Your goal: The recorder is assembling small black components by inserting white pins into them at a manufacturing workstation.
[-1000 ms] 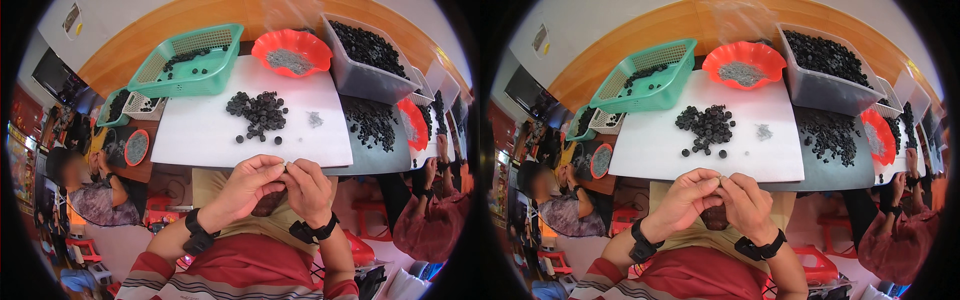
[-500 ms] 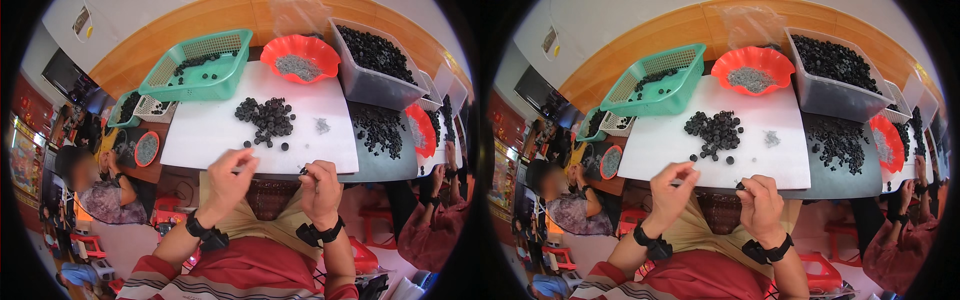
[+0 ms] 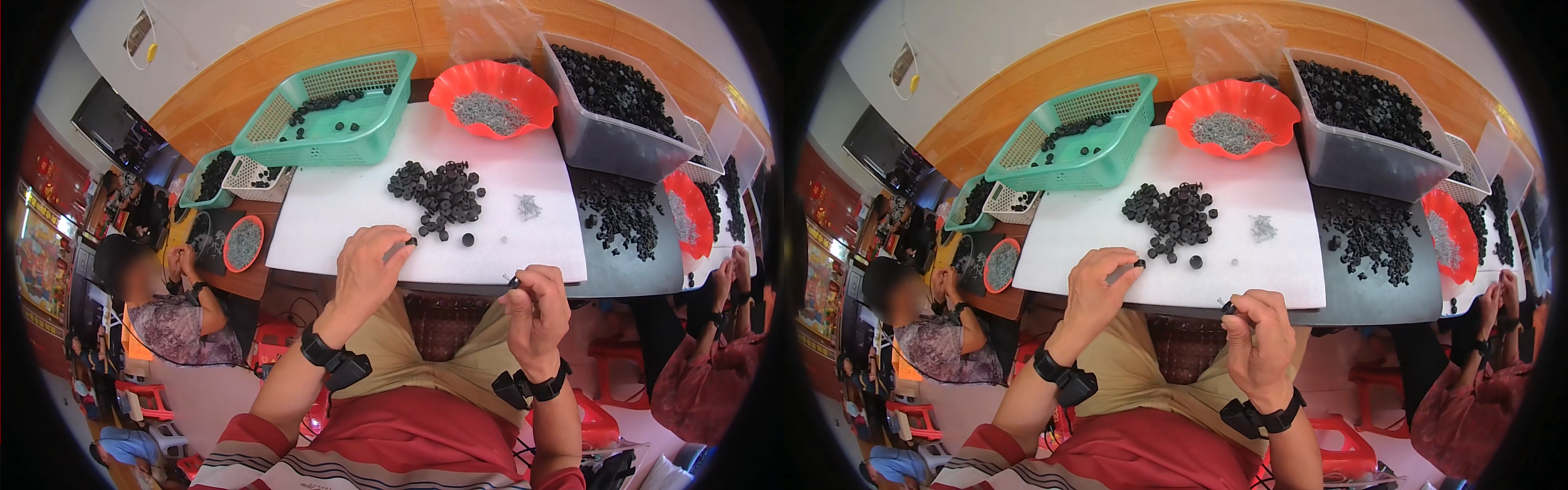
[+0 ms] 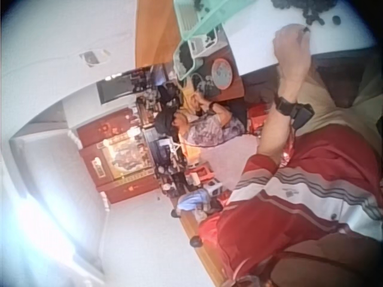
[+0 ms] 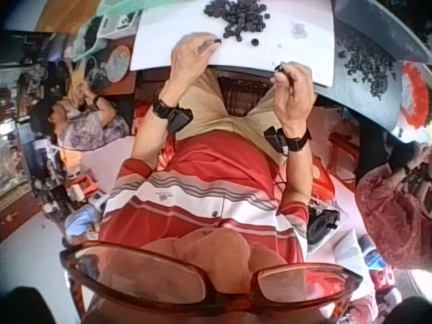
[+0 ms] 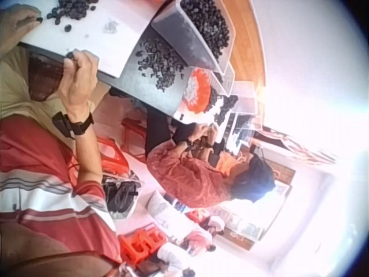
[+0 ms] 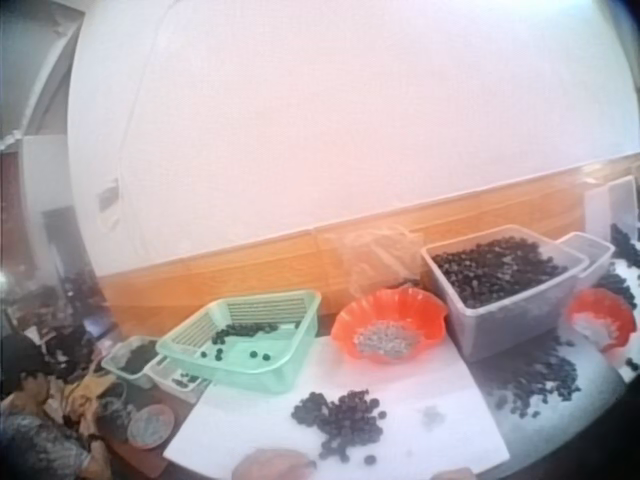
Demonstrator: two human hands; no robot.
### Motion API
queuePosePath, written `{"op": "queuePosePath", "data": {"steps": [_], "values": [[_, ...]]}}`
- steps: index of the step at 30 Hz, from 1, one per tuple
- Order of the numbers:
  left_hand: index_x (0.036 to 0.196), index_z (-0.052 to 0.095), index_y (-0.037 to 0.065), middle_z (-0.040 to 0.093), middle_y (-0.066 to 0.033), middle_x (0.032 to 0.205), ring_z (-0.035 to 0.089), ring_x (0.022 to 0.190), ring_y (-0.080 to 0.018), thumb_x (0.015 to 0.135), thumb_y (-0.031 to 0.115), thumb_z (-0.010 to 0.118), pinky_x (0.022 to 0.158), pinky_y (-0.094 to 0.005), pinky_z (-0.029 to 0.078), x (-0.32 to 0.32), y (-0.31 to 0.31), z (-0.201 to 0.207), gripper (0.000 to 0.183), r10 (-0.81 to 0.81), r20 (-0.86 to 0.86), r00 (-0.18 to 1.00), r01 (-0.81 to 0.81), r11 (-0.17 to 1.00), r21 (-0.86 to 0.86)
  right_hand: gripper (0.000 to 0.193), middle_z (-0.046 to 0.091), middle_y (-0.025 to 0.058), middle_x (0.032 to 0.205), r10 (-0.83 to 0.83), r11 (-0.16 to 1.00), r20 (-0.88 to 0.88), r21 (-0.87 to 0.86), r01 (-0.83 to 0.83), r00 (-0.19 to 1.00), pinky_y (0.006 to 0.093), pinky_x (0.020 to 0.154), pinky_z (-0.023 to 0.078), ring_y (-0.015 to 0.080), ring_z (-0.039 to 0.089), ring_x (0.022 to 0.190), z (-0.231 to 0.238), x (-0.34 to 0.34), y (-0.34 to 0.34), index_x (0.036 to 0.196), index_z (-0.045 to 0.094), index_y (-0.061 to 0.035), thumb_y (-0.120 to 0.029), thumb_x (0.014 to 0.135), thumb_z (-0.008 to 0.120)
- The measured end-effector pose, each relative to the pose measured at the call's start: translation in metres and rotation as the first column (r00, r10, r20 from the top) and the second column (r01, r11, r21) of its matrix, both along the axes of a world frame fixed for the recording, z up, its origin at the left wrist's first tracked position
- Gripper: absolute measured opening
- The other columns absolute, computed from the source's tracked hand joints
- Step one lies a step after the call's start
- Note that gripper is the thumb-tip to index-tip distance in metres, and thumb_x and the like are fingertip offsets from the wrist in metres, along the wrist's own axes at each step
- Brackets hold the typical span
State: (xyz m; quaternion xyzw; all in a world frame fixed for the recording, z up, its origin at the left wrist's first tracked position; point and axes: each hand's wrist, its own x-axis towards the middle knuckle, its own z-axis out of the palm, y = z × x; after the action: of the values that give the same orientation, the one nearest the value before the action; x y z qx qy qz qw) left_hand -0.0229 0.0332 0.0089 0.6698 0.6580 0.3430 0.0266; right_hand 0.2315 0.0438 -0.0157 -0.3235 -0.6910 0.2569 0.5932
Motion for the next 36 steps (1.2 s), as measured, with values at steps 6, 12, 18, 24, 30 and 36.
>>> {"op": "queuePosePath", "data": {"steps": [6,12,18,24,30,36], "values": [[0.097,0.073,0.002,0.076,-0.0113,0.101,0.070,0.094,-0.0290,0.082,0.005,0.078,0.080,-0.0381,0.057,-0.002,-0.002,0.003,0.016,-0.148,-0.029,0.989,0.149,0.987,0.055,0.017,0.062,0.0146,0.098,0.016,1.000,0.018,0.001,-0.016,1.000,0.0279,0.060,0.050,0.0176,0.060,0.069,0.000,-0.001,-0.003,0.109,0.062,0.0035,-0.003,0.095,0.069],[0.097,0.073,0.002,0.075,-0.0119,0.100,0.070,0.091,-0.0270,0.082,0.003,0.078,0.076,-0.0352,0.057,-0.006,0.003,0.010,0.017,-0.217,0.020,0.976,0.217,0.976,-0.007,0.015,0.061,0.0149,0.101,0.036,0.999,-0.002,-0.014,-0.036,0.999,0.0265,0.059,0.051,0.0163,0.061,0.069,0.001,-0.002,-0.002,0.109,0.061,0.0044,-0.001,0.096,0.067],[0.104,0.076,0.002,0.073,-0.0096,0.102,0.069,0.089,-0.0158,0.085,-0.004,0.075,0.076,-0.0279,0.055,0.001,0.004,0.017,0.020,-0.249,0.423,0.871,0.313,0.946,-0.088,0.016,0.060,0.0147,0.102,0.050,0.998,-0.013,-0.041,-0.050,0.999,0.0259,0.059,0.052,0.0153,0.061,0.069,0.003,-0.002,-0.002,0.110,0.061,0.0049,0.000,0.096,0.066],[0.109,0.073,-0.002,0.072,-0.0084,0.103,0.070,0.088,-0.0145,0.089,-0.005,0.073,0.079,-0.0276,0.058,-0.001,0.005,0.015,0.021,-0.178,0.787,0.591,0.438,0.890,-0.128,0.015,0.060,0.0142,0.103,0.073,0.994,-0.047,-0.078,-0.077,0.996,0.0245,0.058,0.052,0.0139,0.062,0.068,0.008,-0.008,-0.002,0.111,0.061,0.0053,0.001,0.098,0.063],[0.116,0.068,-0.005,0.072,-0.0118,0.106,0.073,0.091,-0.0182,0.092,-0.001,0.071,0.084,-0.0312,0.063,-0.004,0.003,0.016,0.024,-0.003,0.960,0.279,0.520,0.841,-0.148,0.014,0.059,0.0133,0.103,0.091,0.989,-0.057,-0.110,-0.096,0.994,0.0239,0.057,0.052,0.0129,0.062,0.067,0.014,-0.020,-0.001,0.111,0.061,0.0052,0.001,0.098,0.063],[0.117,0.067,-0.003,0.071,-0.0126,0.109,0.073,0.093,-0.0194,0.095,0.000,0.068,0.084,-0.0313,0.064,-0.006,-0.003,0.014,0.022,0.034,0.999,0.037,0.581,0.812,-0.049,0.013,0.059,0.0133,0.103,0.140,0.985,-0.082,-0.090,-0.147,0.987,0.0235,0.056,0.052,0.0125,0.062,0.066,0.017,-0.035,-0.002,0.111,0.061,0.0048,0.002,0.098,0.062]]}}
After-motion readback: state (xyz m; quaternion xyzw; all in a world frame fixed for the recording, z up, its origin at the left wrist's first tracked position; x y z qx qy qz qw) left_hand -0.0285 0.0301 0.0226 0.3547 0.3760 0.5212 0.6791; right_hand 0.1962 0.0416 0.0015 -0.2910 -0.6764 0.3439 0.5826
